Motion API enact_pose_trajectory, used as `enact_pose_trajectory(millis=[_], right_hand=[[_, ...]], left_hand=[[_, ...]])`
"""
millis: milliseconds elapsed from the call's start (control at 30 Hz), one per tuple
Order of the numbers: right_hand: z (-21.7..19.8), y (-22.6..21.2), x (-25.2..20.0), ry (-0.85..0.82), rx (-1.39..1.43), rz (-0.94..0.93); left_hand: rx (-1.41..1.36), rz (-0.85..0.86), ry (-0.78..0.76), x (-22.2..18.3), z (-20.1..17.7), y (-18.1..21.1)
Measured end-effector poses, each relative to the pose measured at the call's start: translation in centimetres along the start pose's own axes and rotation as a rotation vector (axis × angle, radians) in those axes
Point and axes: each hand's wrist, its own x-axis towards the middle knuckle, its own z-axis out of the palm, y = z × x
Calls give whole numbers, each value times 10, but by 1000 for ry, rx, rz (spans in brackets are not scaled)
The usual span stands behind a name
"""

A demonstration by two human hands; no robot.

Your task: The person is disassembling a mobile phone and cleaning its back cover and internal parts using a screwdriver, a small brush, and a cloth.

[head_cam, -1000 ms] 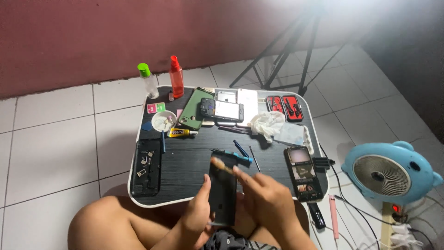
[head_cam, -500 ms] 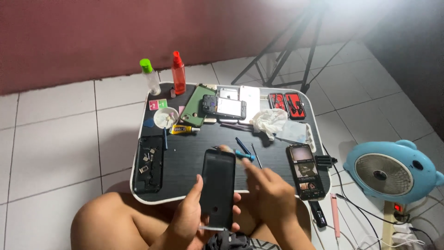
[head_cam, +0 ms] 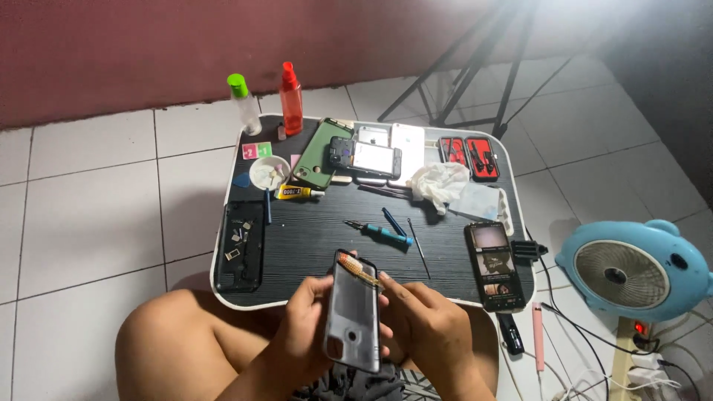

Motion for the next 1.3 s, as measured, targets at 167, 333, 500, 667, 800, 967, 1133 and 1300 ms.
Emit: enact_pose_trajectory(millis=[167, 333, 500, 667, 800, 967, 1133, 1300], right_hand=[[0, 10, -2, -13, -29, -13], [0, 15, 4, -65, 41, -1], [2, 26, -2, -108, -38, -17], [4, 15, 1, -102, -73, -27], [3, 22, -4, -157, -77, 24], [7, 21, -6, -128, -74, 6], [-9, 25, -9, -145, -59, 72], [5, 16, -8, -56, -137, 15]], left_hand=[[114, -79, 104, 8, 0, 3], [217, -209, 130, 10, 5, -1], [205, -94, 242, 2, 6, 10], [204, -129, 244, 3, 6, 7], [204, -121, 282, 3, 0, 12], [203, -150, 221, 6, 0, 5], [189, -115, 257, 1, -2, 12], [195, -98, 212, 7, 5, 1]])
